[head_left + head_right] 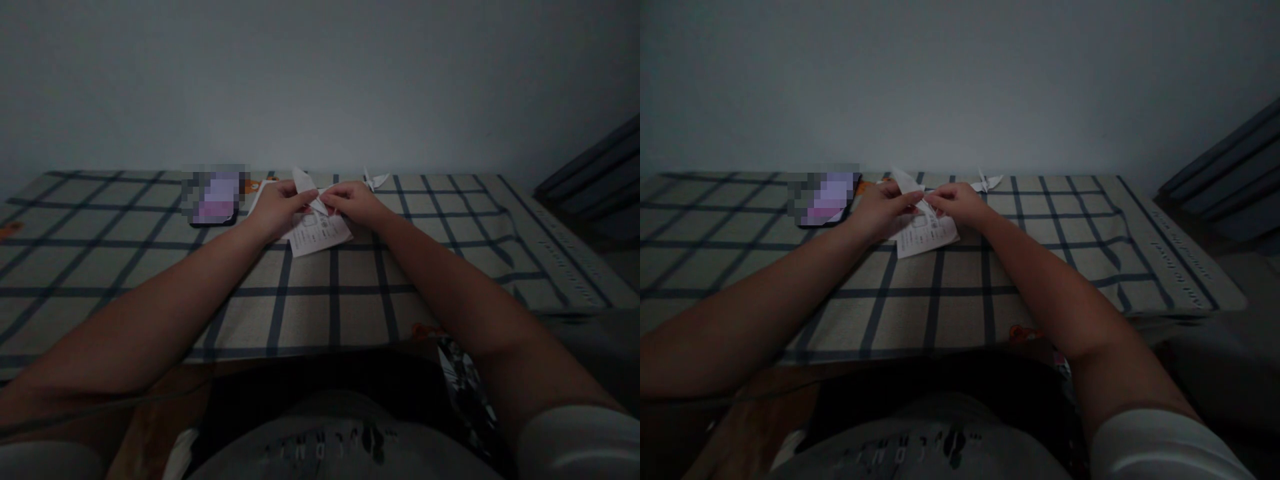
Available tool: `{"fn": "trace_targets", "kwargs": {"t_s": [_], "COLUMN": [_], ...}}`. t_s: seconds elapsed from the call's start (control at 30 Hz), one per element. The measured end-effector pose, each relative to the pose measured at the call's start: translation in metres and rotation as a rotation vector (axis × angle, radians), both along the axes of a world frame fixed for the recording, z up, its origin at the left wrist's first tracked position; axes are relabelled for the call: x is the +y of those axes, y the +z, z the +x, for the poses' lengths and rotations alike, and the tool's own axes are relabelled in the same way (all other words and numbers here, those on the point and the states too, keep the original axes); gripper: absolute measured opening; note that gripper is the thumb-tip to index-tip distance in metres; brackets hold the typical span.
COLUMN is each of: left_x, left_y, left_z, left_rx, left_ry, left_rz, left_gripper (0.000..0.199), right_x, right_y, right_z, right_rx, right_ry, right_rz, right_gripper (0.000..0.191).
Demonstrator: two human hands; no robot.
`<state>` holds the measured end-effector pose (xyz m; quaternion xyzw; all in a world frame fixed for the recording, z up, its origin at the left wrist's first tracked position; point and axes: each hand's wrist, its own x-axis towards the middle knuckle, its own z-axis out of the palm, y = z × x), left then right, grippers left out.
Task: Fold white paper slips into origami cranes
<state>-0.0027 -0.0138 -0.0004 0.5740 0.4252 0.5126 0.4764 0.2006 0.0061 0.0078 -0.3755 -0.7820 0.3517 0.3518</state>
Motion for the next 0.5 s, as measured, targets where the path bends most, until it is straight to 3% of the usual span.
{"fn": "trace_targets", "kwargs": {"t_s": [0.2,0.5], "left_x": [-0.0031,0.0049], "left_y": [0.0036,-0.0058], "left_z": [0.0023,-0.0001], "left_rx": [0.033,0.037], "left_ry": [0.07,0.069], "left_rz": [0.047,0.086], "left_gripper": [0.027,0.033], "right_x": [-0.0021,-0.0004], "right_y": [0.0014,0.0005], "right_z": [0.0003,-0.0002], "right_rx": [-0.029,-0.058], "right_ry": [0.007,0.023], "right_rz": [-0.018,0.029], "right_gripper": [0.029,0.033]}}
